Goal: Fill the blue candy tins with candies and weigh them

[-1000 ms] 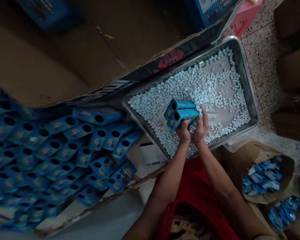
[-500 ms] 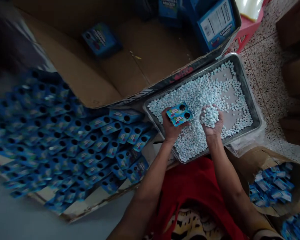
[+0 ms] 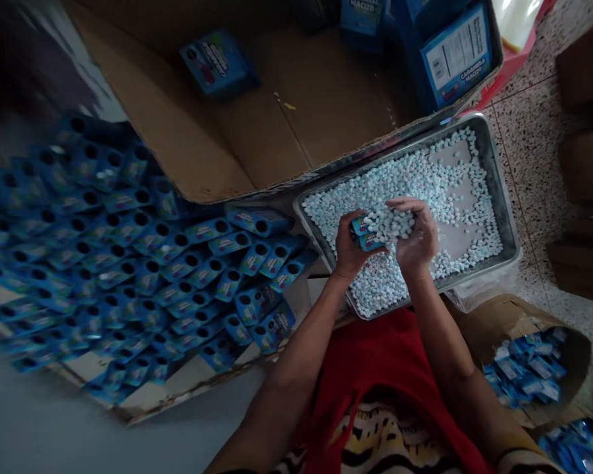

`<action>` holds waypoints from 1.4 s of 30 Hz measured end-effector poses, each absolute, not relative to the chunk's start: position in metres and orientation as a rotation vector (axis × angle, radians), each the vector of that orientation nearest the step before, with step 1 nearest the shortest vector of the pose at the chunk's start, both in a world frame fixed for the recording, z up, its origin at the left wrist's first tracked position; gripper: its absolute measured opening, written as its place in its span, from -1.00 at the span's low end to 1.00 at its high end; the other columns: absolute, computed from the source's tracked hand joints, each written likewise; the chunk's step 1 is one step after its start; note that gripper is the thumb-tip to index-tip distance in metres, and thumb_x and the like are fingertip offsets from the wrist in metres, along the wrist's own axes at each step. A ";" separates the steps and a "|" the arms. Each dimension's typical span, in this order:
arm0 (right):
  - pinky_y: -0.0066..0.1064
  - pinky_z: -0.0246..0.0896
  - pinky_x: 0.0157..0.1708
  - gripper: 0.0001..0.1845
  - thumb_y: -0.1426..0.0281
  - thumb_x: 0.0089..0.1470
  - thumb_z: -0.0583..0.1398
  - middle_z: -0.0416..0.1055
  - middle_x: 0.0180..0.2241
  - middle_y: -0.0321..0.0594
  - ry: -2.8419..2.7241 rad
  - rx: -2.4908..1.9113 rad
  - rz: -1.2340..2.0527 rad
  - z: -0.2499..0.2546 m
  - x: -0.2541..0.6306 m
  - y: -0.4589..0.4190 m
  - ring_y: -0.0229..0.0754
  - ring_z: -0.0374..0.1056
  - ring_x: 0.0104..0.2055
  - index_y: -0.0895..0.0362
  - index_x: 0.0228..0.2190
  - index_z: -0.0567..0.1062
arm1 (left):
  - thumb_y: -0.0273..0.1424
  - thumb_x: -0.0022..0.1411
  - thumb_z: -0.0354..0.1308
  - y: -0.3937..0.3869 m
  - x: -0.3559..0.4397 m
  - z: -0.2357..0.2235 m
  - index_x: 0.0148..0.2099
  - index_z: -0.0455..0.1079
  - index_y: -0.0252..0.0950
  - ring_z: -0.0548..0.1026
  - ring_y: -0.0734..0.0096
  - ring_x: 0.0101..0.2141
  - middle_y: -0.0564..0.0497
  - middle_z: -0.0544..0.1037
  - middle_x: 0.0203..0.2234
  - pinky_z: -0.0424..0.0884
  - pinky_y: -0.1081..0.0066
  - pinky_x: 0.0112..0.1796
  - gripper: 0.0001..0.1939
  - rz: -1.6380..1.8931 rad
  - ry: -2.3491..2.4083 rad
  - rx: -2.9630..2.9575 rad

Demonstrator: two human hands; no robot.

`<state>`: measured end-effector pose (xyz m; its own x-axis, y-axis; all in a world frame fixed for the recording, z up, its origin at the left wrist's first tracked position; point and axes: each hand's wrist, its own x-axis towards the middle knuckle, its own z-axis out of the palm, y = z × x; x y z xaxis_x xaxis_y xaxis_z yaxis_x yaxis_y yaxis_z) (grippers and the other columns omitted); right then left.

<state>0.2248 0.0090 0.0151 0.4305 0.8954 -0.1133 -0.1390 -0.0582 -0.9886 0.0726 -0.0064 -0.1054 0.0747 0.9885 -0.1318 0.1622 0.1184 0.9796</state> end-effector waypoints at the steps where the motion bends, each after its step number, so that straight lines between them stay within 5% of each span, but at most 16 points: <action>1: 0.12 0.27 0.42 -0.53 -0.07 0.38 0.00 0.59 -0.07 -0.10 -0.760 -1.363 0.972 0.014 0.224 0.009 0.14 0.50 0.17 -0.08 -0.23 0.56 | 0.10 -0.26 0.76 -0.006 0.073 -0.106 0.26 0.40 -0.11 0.60 -0.07 0.19 -0.12 0.58 0.17 0.53 -0.03 0.26 0.10 0.982 1.311 1.264; 5: 0.13 0.14 0.52 -0.32 -0.27 0.40 -0.03 0.64 0.03 -0.15 -1.024 -1.405 1.075 0.018 0.221 0.002 0.12 0.51 0.23 -0.09 -0.15 0.65 | 0.17 -0.17 0.70 -0.008 0.071 -0.108 0.25 0.40 -0.07 0.61 -0.01 0.15 -0.08 0.58 0.12 0.54 0.02 0.23 0.03 1.001 1.291 1.269; 10: 0.18 -0.59 0.69 -0.20 -0.37 0.41 -0.06 0.53 0.38 -0.25 -1.478 -1.368 1.225 0.030 0.232 -0.028 0.13 0.22 0.59 -0.20 0.25 0.60 | 0.19 -0.07 0.66 -0.010 0.067 -0.106 0.28 0.40 -0.12 0.60 -0.02 0.20 -0.14 0.59 0.16 0.49 0.01 0.31 0.00 1.036 1.227 1.323; 12: 0.21 -0.42 0.68 -0.24 -0.29 0.47 -0.07 0.42 0.48 -0.25 -1.394 -1.440 1.122 0.019 0.258 -0.038 0.09 0.05 0.67 -0.20 0.31 0.56 | 0.17 -0.16 0.71 -0.009 0.065 -0.103 0.28 0.41 -0.15 0.62 -0.07 0.18 -0.15 0.60 0.14 0.50 -0.01 0.29 0.07 0.964 1.238 1.332; 15: 0.21 -0.02 0.61 -0.32 -0.15 0.54 -0.08 0.34 0.51 -0.15 -1.103 -1.750 0.767 -0.022 0.322 -0.041 0.04 0.16 0.62 -0.10 0.27 0.58 | 0.19 -0.20 0.71 0.002 0.061 -0.100 0.24 0.44 -0.16 0.64 -0.10 0.14 -0.14 0.62 0.11 0.55 -0.05 0.24 0.06 0.887 1.293 1.298; 20: 0.29 -0.22 0.62 -0.17 -0.23 0.41 0.02 0.19 0.56 0.10 -1.273 -2.102 0.429 -0.096 0.381 -0.008 0.18 0.00 0.66 0.09 0.32 0.53 | 0.17 -0.36 0.76 0.036 0.061 -0.106 0.23 0.42 -0.08 0.47 -0.17 0.40 -0.15 0.51 0.30 0.36 -0.09 0.45 0.14 1.035 1.229 1.288; 25: 0.11 -0.06 0.62 -0.33 -0.04 0.45 0.01 0.36 0.48 -0.04 -1.246 -1.945 0.573 -0.105 0.323 0.015 0.04 0.19 0.59 0.01 0.31 0.56 | 0.15 -0.32 0.76 0.042 0.099 -0.118 0.25 0.39 -0.13 0.41 -0.21 0.46 -0.21 0.42 0.43 0.36 -0.14 0.46 0.15 0.929 1.079 1.274; 29: 0.03 0.22 0.51 -0.46 -0.02 0.39 0.11 0.60 0.24 -0.14 -0.838 -1.704 0.799 -0.094 0.287 0.008 0.04 0.45 0.39 -0.03 0.11 0.68 | 0.20 -0.20 0.70 0.034 0.131 -0.125 0.30 0.34 -0.23 0.59 -0.11 0.28 -0.25 0.55 0.30 0.56 0.00 0.29 0.16 0.900 0.894 1.248; 32: -0.04 0.43 0.36 -0.58 0.01 0.29 0.27 0.70 0.00 -0.21 -0.320 -1.492 1.011 -0.093 0.276 0.001 -0.01 0.58 0.17 0.00 -0.03 0.68 | 0.20 -0.12 0.68 0.030 0.133 -0.110 0.34 0.30 -0.18 0.66 -0.02 0.18 -0.19 0.61 0.22 0.64 0.07 0.17 0.14 0.906 0.830 1.283; 36: -0.20 0.67 -0.03 -0.77 0.13 0.29 0.30 0.67 -0.32 -0.33 0.354 -1.151 1.206 -0.083 0.274 -0.002 -0.12 0.66 -0.18 0.03 -0.24 0.59 | 0.11 0.00 0.68 0.023 0.104 -0.064 0.30 0.37 -0.09 0.55 -0.11 0.31 -0.19 0.52 0.33 0.52 -0.04 0.29 -0.04 0.900 0.889 1.622; 39: -0.42 0.59 -0.38 -0.85 0.28 0.32 0.27 0.61 -0.44 -0.38 0.562 -1.000 1.286 -0.060 0.280 -0.005 -0.23 0.57 -0.40 0.04 -0.32 0.51 | 0.00 0.09 0.66 0.015 0.072 -0.044 0.24 0.44 -0.10 0.61 -0.10 0.19 -0.14 0.62 0.15 0.50 -0.06 0.25 -0.21 0.866 1.085 1.876; 42: -0.47 0.52 -0.44 -0.86 0.33 0.31 0.22 0.59 -0.44 -0.34 0.568 -0.877 1.387 -0.023 0.282 -0.011 -0.25 0.53 -0.43 0.05 -0.34 0.49 | -0.02 0.07 0.67 0.006 0.048 -0.045 0.20 0.44 -0.14 0.64 -0.05 0.05 -0.10 0.64 0.02 0.55 0.01 0.11 -0.23 0.851 1.226 1.884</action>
